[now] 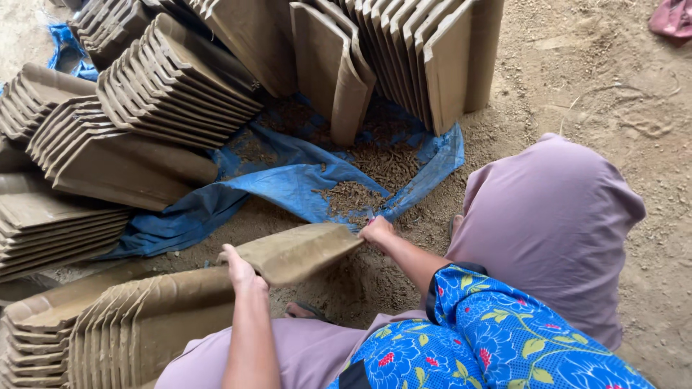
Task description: The person sits on the ground and uses a knife to trim the edges of rectangular cardboard pieces. They pick up each piece from a stack, scrape the edges to remove excess material, and place the finished piece onto a separate stack.
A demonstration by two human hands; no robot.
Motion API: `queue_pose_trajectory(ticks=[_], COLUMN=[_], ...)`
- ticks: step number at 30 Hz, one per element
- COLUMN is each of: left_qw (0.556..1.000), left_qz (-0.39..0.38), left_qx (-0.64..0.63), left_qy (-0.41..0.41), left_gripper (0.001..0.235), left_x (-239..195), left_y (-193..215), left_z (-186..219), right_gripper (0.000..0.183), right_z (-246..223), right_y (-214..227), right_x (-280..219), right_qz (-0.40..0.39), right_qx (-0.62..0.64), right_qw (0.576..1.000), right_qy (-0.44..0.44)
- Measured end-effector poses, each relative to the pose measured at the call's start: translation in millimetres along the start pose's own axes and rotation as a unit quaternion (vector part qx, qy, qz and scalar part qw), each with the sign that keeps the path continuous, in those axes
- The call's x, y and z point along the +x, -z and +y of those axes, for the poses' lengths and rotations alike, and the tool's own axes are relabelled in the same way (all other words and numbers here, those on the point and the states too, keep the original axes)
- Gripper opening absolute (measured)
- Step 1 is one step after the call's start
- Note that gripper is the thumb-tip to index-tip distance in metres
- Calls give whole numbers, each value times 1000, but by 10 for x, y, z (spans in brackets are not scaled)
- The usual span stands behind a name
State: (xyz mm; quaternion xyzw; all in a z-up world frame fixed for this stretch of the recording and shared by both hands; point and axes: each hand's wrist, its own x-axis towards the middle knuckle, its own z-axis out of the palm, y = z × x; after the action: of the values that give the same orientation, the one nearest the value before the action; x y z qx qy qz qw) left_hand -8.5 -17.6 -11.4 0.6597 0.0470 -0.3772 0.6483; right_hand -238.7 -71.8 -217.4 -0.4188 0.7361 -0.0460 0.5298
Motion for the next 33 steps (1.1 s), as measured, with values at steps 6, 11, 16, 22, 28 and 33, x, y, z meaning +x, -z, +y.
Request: queue_pose_trajectory(ticks=[6,11,16,22,28,33], left_qw=[993,989,997,980,939,890], left_qz=[13,-37,-56,-165,-242,-275], left_qx=[-72,-59,41,76,185,303], left_qy=[87,129,26,-77,-163,-203], left_gripper=[56,49,51,29,41,38], left_x=[1022,822,82,181,-45,97], left_y=[466,489,70,-62,-94,-23], left_z=[-404,-293,-95,-439,-301,-430], right_gripper=[38,30,34,43,35,12], right_z=[-265,-378,-409,-626,-1456,-1498], right_y=[344,524,632,834,1212,842], right_x=[-448,-610,-687,-592,-1740,-2337], right_qz=[34,52,52,86,99,228], right_qx=[-8,29,54,48,-25,-212], right_qw=[999,998,997,995,973,772], right_qy=[-41,-10,5,33,209,554])
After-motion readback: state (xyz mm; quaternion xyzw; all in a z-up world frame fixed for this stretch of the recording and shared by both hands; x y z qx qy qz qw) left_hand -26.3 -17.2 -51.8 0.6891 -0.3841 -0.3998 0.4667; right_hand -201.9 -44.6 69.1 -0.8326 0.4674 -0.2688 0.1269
